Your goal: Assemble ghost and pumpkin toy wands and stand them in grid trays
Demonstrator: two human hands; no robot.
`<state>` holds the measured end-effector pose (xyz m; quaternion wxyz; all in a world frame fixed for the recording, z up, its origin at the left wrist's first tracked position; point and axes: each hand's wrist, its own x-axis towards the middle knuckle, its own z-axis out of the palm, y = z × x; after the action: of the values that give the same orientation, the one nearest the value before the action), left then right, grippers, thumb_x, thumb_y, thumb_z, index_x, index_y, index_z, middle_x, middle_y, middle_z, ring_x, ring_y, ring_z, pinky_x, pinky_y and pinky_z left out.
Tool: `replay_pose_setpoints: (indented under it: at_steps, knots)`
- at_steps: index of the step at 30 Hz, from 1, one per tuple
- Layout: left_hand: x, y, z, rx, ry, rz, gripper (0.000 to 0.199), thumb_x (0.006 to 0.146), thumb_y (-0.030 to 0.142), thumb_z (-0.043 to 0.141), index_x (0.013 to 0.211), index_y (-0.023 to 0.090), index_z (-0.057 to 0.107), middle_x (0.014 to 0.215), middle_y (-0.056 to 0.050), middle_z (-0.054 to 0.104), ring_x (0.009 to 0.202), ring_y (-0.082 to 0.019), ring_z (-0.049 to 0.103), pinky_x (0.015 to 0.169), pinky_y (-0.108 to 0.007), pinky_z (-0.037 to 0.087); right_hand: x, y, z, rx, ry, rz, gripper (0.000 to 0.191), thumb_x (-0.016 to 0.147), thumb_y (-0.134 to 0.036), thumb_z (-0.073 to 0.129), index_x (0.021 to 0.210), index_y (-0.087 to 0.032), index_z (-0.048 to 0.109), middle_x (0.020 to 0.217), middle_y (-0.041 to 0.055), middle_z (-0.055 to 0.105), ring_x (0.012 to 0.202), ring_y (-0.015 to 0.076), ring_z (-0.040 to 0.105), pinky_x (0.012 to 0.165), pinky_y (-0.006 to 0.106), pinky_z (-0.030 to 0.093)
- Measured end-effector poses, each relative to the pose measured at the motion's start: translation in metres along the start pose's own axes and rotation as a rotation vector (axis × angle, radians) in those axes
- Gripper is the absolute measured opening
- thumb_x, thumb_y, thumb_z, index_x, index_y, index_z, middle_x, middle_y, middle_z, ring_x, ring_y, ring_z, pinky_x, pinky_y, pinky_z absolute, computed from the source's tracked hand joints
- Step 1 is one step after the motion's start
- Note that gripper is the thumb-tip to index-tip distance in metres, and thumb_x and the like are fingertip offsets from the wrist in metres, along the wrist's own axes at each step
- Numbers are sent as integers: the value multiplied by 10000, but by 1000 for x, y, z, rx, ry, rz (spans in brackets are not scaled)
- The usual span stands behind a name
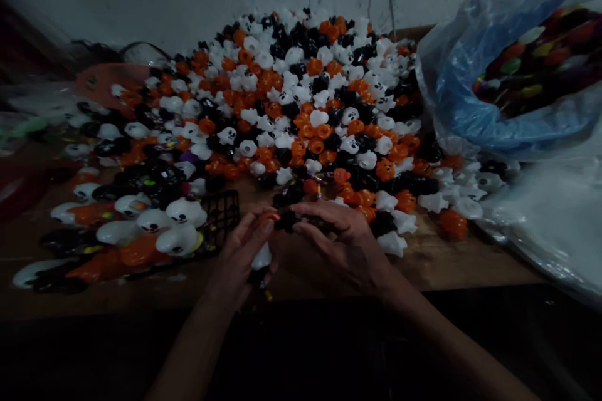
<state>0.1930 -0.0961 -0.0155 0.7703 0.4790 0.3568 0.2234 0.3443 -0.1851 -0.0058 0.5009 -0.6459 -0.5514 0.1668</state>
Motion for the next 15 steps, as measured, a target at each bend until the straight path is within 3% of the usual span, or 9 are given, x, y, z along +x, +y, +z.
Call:
replay_pose_setpoints:
  at_steps: [6, 11, 15]
  knots:
    - [-7, 4, -1, 138, -49, -59, 438, 877, 459, 465, 1265, 257, 483, 454, 45, 500, 334, -74, 406, 339, -137, 311, 1, 6, 0, -5, -67, 6, 211, 852, -210, 605, 1051, -176, 665, 972, 49, 700, 849, 155, 658, 762, 276, 539]
    - [-8, 4, -4, 125, -44, -129, 534, 873, 504, 422, 1345, 253, 431, 433, 38, 492, 317, -103, 423, 316, -165, 312, -3, 7, -1, 22, 41, 60, 205, 845, -242, 619, 1037, -188, 663, 985, 48, 694, 792, 155, 660, 733, 288, 551]
    - [-8, 1, -2, 116, -49, -156, 541, 881, 519, 385, 1351, 256, 433, 463, 19, 521, 340, -110, 452, 325, -167, 315, -8, 5, 0, 29, 21, 70, 212, 847, -256, 617, 1045, -200, 663, 1008, 46, 691, 806, 160, 662, 733, 288, 550]
